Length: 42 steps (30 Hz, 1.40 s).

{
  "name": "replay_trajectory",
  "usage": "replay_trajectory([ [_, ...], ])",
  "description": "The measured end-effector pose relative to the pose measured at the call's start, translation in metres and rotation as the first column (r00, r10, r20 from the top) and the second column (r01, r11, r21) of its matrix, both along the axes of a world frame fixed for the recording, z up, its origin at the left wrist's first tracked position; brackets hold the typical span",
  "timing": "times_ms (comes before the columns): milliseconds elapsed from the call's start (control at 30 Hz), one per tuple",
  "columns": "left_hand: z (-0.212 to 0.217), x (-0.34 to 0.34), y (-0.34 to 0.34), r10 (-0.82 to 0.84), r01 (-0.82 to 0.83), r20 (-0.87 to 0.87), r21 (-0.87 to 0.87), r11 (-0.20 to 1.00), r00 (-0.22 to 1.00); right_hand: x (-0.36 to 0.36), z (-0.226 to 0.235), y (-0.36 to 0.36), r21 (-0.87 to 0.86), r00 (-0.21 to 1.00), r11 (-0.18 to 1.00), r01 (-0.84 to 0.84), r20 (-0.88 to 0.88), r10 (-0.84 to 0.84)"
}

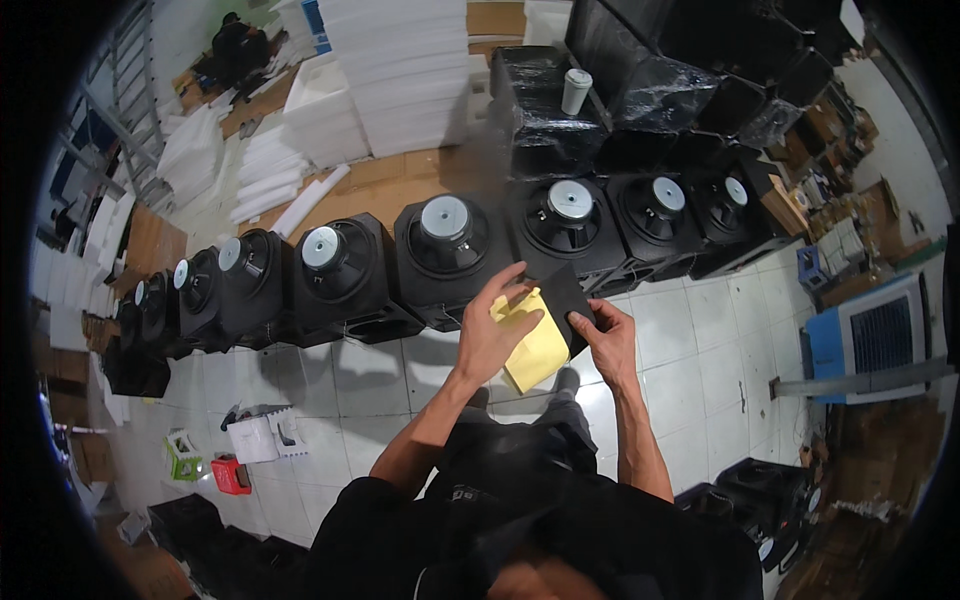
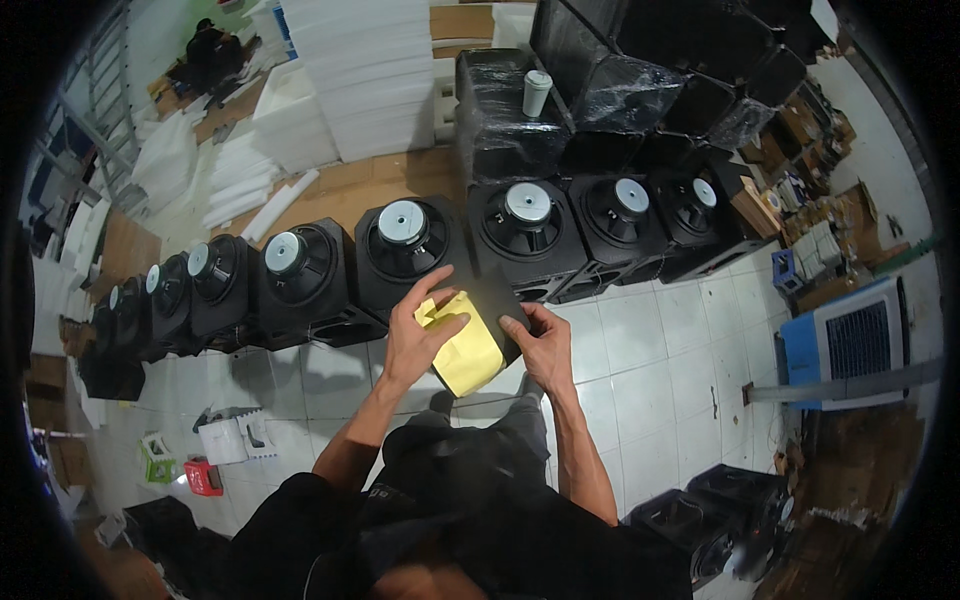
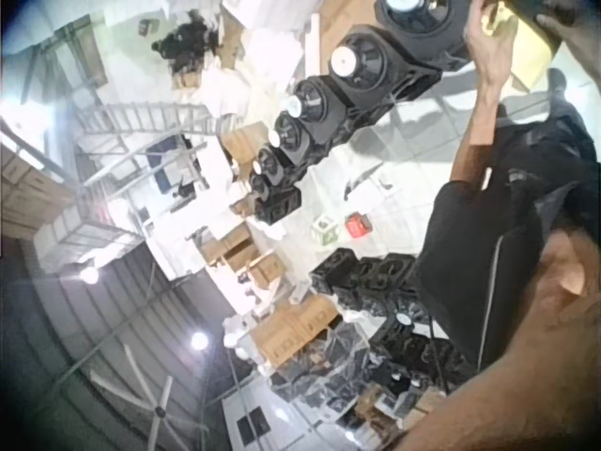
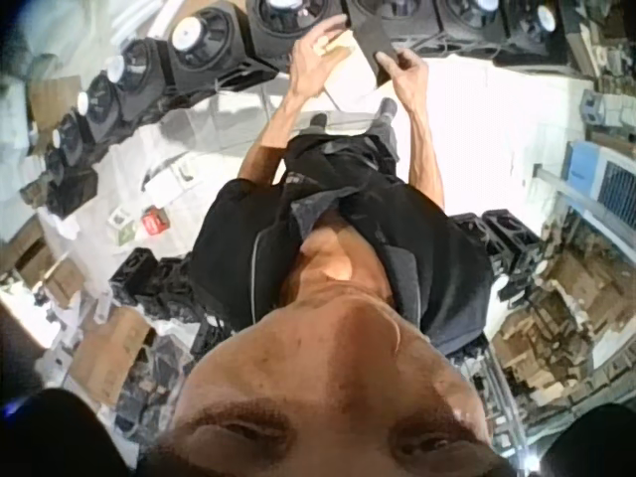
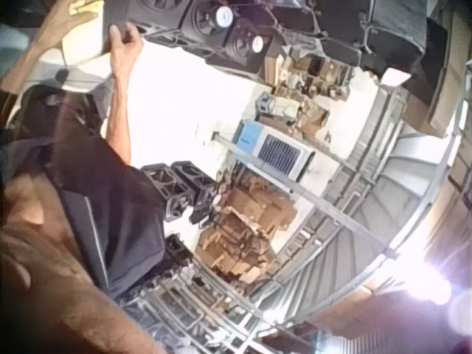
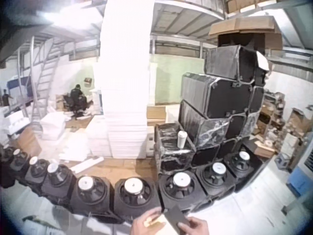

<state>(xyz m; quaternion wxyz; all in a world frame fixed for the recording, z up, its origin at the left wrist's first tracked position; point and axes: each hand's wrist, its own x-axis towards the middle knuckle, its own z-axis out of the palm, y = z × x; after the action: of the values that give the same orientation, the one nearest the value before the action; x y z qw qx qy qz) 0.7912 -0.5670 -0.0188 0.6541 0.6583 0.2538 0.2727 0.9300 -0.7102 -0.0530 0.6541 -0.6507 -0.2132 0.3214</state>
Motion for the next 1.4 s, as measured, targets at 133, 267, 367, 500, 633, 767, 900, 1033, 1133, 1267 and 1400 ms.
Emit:
replay_trajectory([
  [133,-0.007,0.046,0.005,0.049,-0.043,-0.136,0.047,0.998,0.989,0.046,0.01,0.008,-0.041,0.991,0.991,-0.131,0.013,0.132],
  [267,-0.024,0.105,-0.016,0.179,-0.183,-0.037,-0.195,0.964,0.983,0.109,-0.001,0.012,-0.029,0.977,0.995,-0.094,0.19,0.098],
  [367,-0.015,0.138,-0.035,0.253,-0.242,-0.006,-0.311,0.919,0.968,0.144,0.019,0.014,0.107,0.631,0.994,0.025,0.77,-0.099],
  [500,0.005,0.182,-0.057,0.306,-0.284,0.012,-0.344,0.895,0.952,0.183,0.035,0.003,0.124,0.54,0.966,-0.228,0.841,0.019],
  [633,0.012,0.217,-0.072,0.296,-0.297,-0.039,-0.235,0.925,0.954,0.214,0.033,0.002,0.14,0.641,0.958,-0.252,0.765,0.056],
  [767,0.014,0.24,-0.075,0.306,-0.32,-0.121,-0.124,0.939,0.944,0.234,0.037,0.0,0.132,0.758,0.972,-0.194,0.649,0.063],
  [900,0.021,0.259,-0.071,0.307,-0.32,-0.141,-0.074,0.945,0.941,0.248,0.035,0.002,0.127,0.739,0.979,-0.161,0.672,0.035],
  [1033,0.016,0.262,-0.06,0.295,-0.31,-0.134,-0.11,0.944,0.946,0.25,0.035,0.011,0.136,0.605,0.979,-0.151,0.796,-0.017],
  [1133,0.016,0.259,-0.053,0.306,-0.318,-0.155,-0.059,0.946,0.939,0.245,0.034,0.019,0.16,0.595,0.975,-0.155,0.803,-0.037],
  [1267,0.017,0.256,-0.044,0.328,-0.332,-0.145,0.0,0.943,0.933,0.245,0.039,0.028,0.143,0.585,0.969,-0.203,0.811,0.003],
  [1400,0.023,0.25,-0.035,0.308,-0.312,-0.152,-0.006,0.95,0.939,0.245,0.038,0.037,0.141,0.531,0.961,-0.237,0.847,0.007],
])
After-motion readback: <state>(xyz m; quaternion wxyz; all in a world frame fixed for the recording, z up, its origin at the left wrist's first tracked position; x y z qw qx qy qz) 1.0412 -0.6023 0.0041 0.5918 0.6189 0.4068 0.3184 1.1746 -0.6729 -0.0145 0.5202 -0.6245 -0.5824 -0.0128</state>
